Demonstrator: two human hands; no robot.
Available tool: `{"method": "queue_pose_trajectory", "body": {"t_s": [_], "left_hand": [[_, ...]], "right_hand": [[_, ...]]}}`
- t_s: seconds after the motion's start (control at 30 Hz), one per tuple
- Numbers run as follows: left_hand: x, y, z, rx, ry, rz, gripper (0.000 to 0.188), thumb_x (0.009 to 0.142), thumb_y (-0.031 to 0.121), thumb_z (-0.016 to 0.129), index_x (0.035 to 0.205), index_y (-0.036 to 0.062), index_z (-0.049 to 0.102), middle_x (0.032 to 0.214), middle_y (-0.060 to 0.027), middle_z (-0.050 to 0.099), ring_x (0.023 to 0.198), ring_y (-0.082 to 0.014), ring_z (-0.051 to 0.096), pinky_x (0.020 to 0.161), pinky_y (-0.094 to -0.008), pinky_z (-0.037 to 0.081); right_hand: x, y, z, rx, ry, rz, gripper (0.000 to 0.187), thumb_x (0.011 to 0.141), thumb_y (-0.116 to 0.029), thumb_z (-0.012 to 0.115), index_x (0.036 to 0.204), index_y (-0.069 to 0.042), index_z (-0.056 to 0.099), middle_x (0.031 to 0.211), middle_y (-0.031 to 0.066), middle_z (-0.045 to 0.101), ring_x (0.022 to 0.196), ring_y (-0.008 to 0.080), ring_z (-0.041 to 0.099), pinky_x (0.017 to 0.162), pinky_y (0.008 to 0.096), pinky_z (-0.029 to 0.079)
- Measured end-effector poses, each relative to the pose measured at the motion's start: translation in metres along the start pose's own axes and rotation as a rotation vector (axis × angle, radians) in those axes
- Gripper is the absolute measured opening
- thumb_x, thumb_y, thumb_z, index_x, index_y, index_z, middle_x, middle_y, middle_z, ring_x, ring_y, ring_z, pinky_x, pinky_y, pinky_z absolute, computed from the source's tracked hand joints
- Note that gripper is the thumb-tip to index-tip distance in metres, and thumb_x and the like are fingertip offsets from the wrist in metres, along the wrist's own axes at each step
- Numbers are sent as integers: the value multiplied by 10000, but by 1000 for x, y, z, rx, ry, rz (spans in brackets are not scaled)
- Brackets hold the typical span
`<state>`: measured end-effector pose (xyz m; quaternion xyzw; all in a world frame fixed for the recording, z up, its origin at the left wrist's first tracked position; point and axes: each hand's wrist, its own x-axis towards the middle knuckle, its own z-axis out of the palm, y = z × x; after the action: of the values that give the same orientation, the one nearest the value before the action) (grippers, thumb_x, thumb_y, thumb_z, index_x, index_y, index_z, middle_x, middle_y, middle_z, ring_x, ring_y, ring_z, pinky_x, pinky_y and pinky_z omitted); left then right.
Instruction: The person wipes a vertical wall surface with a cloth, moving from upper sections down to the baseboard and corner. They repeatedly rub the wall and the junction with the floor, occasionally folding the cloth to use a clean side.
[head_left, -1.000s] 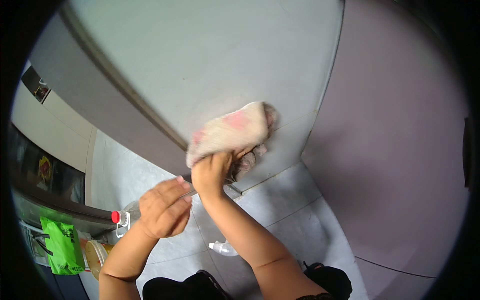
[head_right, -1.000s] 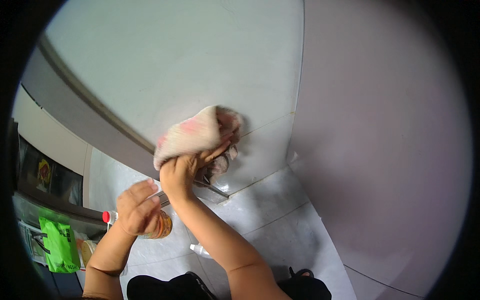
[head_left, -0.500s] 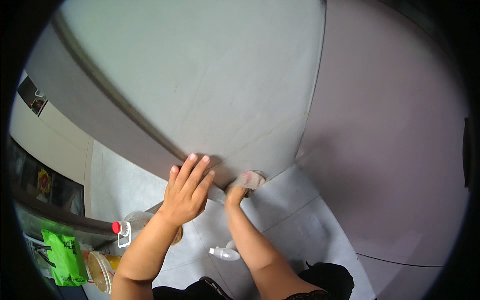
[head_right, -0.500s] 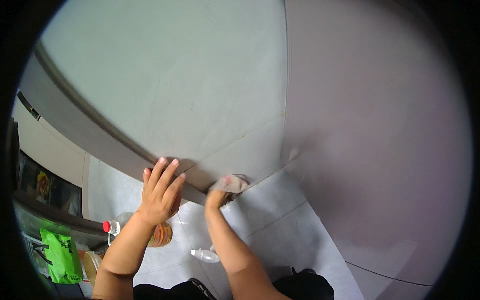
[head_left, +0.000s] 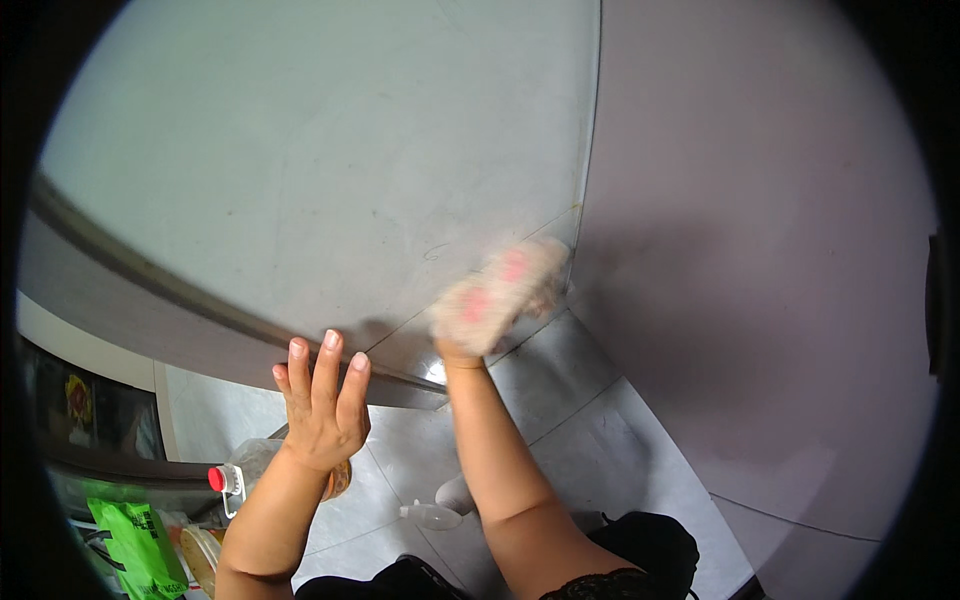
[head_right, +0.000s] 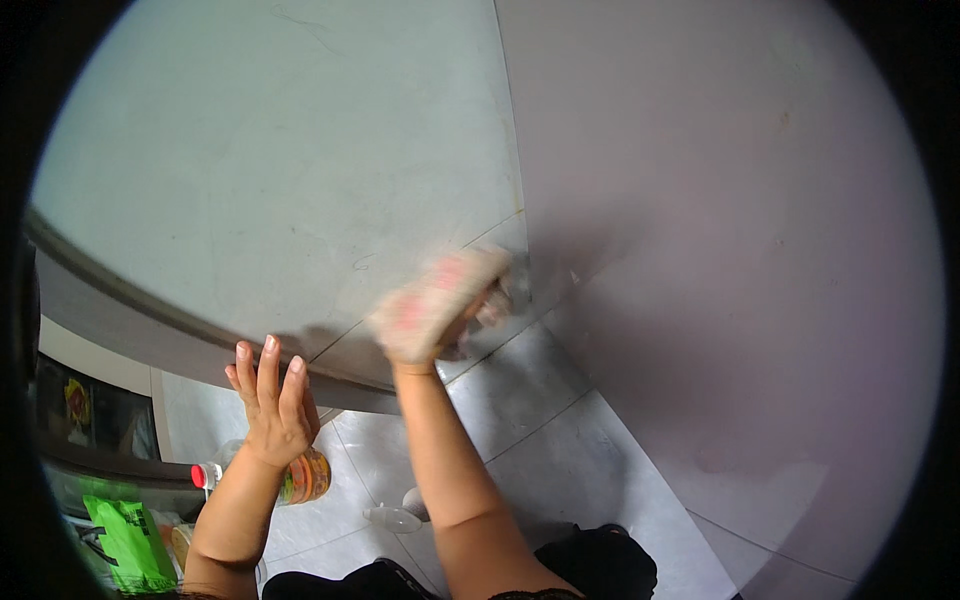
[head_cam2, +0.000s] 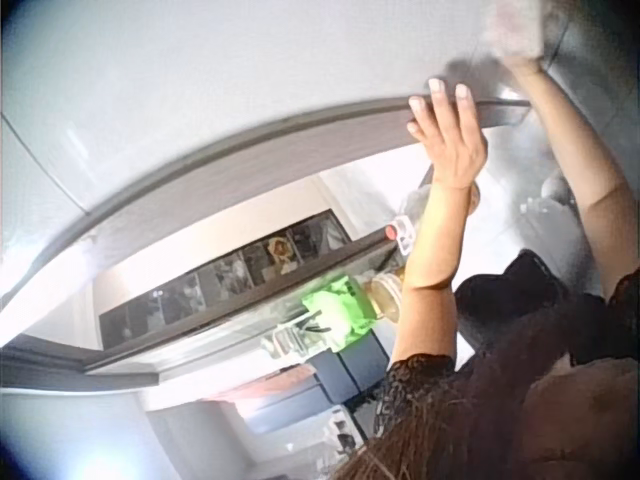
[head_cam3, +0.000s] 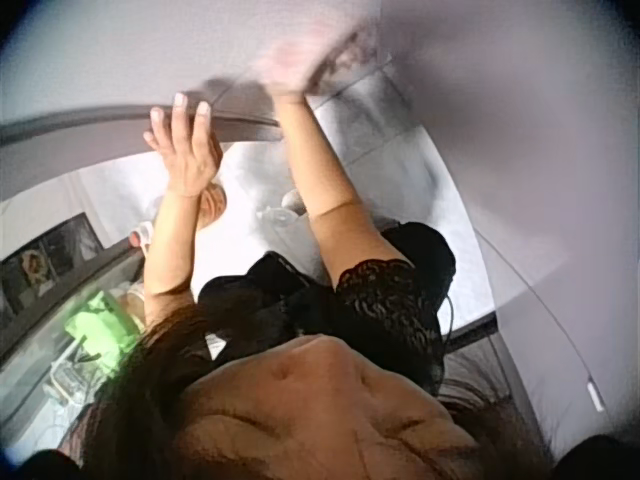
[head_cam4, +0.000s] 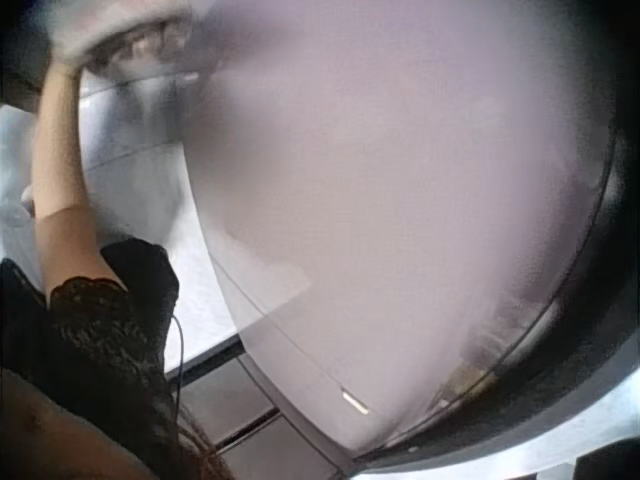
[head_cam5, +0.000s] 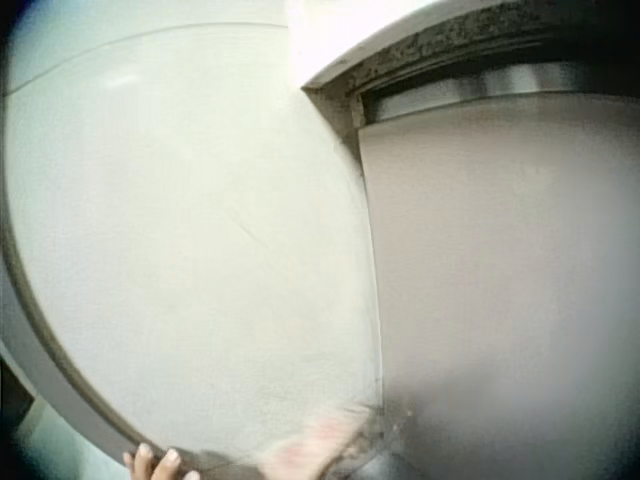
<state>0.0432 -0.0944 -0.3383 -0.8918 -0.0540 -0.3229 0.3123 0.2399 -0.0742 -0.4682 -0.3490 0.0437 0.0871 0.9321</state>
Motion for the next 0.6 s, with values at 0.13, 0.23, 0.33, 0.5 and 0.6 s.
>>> {"method": "queue_pose_trajectory", "body": {"t_s": [0.13, 0.23, 0.33, 0.5, 0.6], "left_hand": [[2, -1, -2, -3, -66, -5, 471, 911, -22, 465, 1375, 62, 478, 1478, -238, 448, 1461, -487, 238, 1205, -565, -2], [2, -1, -3, -17, -111, -32, 534, 878, -30, 473, 1403, 64, 471, 1507, -221, 421, 1481, -465, 203, 1204, -549, -30], [3, -3, -5, -8, -138, -60, 569, 862, -32, 478, 1423, 61, 460, 1534, -220, 388, 1488, -456, 188, 1202, -539, -37], [6, -3, -11, -20, -228, -63, 549, 902, 5, 532, 1439, 53, 430, 1547, -235, 351, 1478, -474, 192, 1197, -546, -5], [-1, -7, -11, -26, -205, -68, 544, 888, -4, 499, 1427, 48, 452, 1541, -232, 367, 1478, -471, 200, 1197, -550, -11]], "right_hand": [[38, 51, -81, -567, 100, 89, 577, 976, -511, 466, 1399, -120, 441, 1329, 87, 508, 1178, 238, 491, 974, 434, 405], [41, 60, -119, -350, 182, 603, 579, 962, -546, 452, 1362, -128, 464, 1262, 89, 546, 1084, 242, 541, 875, 440, 457], [-1, 62, -142, -155, 207, 1004, 586, 948, -581, 438, 1325, -135, 488, 1196, 91, 584, 991, 247, 592, 777, 446, 508], [-53, 79, -134, -206, 107, 785, 393, 978, -497, 493, 1207, -181, 537, 1048, 22, 583, 832, 176, 578, 655, 355, 485], [-87, 6, -48, -484, -122, 97, 339, 975, -228, 586, 1260, -46, 559, 1229, 114, 585, 1163, 244, 531, 991, 356, 417]]}}
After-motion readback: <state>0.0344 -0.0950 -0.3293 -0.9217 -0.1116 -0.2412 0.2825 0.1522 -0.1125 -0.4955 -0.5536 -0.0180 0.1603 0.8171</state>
